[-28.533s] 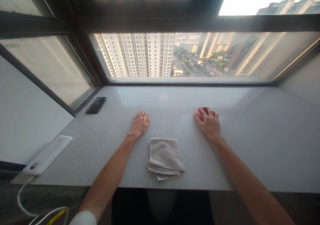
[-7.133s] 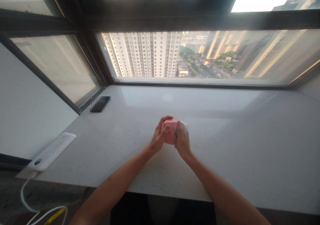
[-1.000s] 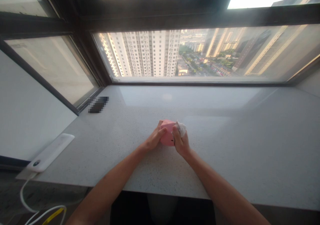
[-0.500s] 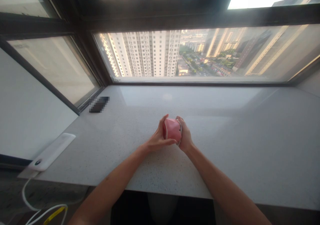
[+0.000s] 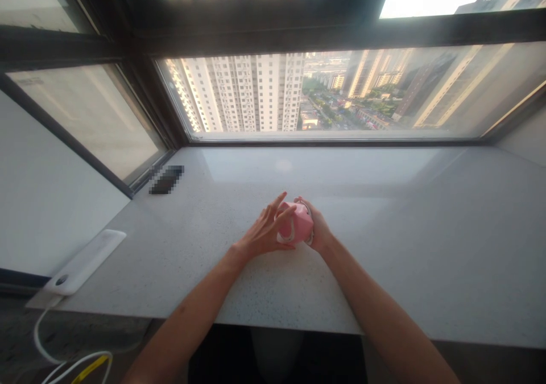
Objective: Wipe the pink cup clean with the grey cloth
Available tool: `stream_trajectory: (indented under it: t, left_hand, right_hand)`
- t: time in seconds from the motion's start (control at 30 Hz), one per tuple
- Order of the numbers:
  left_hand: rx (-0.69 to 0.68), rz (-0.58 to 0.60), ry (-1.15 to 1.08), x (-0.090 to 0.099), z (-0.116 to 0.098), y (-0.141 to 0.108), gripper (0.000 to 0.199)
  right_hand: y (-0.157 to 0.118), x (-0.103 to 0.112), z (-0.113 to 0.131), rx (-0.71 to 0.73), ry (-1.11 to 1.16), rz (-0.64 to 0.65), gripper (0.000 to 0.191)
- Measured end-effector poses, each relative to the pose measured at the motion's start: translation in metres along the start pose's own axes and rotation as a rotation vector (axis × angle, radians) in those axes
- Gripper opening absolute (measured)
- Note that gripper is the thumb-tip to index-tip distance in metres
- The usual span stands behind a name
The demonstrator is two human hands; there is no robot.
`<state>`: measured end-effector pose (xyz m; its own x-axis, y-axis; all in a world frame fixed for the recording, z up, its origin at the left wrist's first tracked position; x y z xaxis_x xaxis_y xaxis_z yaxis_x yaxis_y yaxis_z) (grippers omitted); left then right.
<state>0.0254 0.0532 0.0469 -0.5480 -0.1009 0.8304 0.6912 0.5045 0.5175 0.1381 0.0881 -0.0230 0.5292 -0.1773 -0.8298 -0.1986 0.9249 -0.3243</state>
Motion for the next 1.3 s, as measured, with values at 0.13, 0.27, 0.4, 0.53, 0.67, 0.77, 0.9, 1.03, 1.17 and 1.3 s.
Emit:
stream_trajectory:
  t: [0.13,0.27,0.4,0.53,0.67,0.77,0.9,1.03,1.17,1.3]
  left_hand:
    - [-0.063,0.003,0.109,0.005,-0.008,0.002,0.118]
    - [-0.060,0.027,0.120,0.005,-0.009,0.004,0.107]
    - [-0.044,0.011,0.112,0.006,-0.008,0.004,0.107]
    - [-0.051,-0.004,0.135,0.006,-0.008,0.004,0.106]
    - [-0.023,0.010,0.161,0.007,-0.007,0.004,0.100]
    - [0.002,0.019,0.142,0.008,-0.004,0.005,0.102]
    - [0.029,0.008,0.107,0.009,-0.001,0.005,0.106]
    - [0.050,-0.009,0.082,0.009,0.003,0.005,0.108]
    - [0.059,-0.031,0.055,0.010,0.005,0.005,0.110]
    - [0.061,-0.053,0.042,0.013,0.005,0.005,0.111]
  right_hand:
    - [0.000,-0.001,-0.004,-0.052,-0.054,0.024,0.030]
    - [0.000,-0.002,-0.009,-0.092,-0.045,0.049,0.034]
    - [0.000,-0.003,-0.006,-0.046,0.008,0.030,0.028]
    - [-0.003,-0.007,-0.001,0.012,0.014,0.019,0.028]
    - [-0.006,-0.011,0.002,0.052,0.012,0.035,0.032]
    - [-0.005,-0.012,0.004,0.087,-0.002,0.056,0.036]
    - [-0.006,-0.009,0.006,0.133,-0.046,0.036,0.041]
    - [-0.007,-0.006,0.008,0.168,-0.070,-0.001,0.043]
    - [-0.009,-0.007,0.009,0.184,-0.102,-0.018,0.045]
    - [-0.010,-0.009,0.010,0.199,-0.125,-0.007,0.046]
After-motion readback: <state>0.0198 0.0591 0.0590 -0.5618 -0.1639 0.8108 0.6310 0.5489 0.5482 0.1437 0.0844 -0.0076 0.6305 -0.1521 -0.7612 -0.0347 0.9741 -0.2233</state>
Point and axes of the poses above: each hand's wrist, its own y-axis towards the middle knuckle, its own x-axis out of the back of the hand, z = x × y, the point moved 10 cm from there along y, towards the middle knuckle, and after that the axes turned 8 degrees about y, right-handed, at the moved point
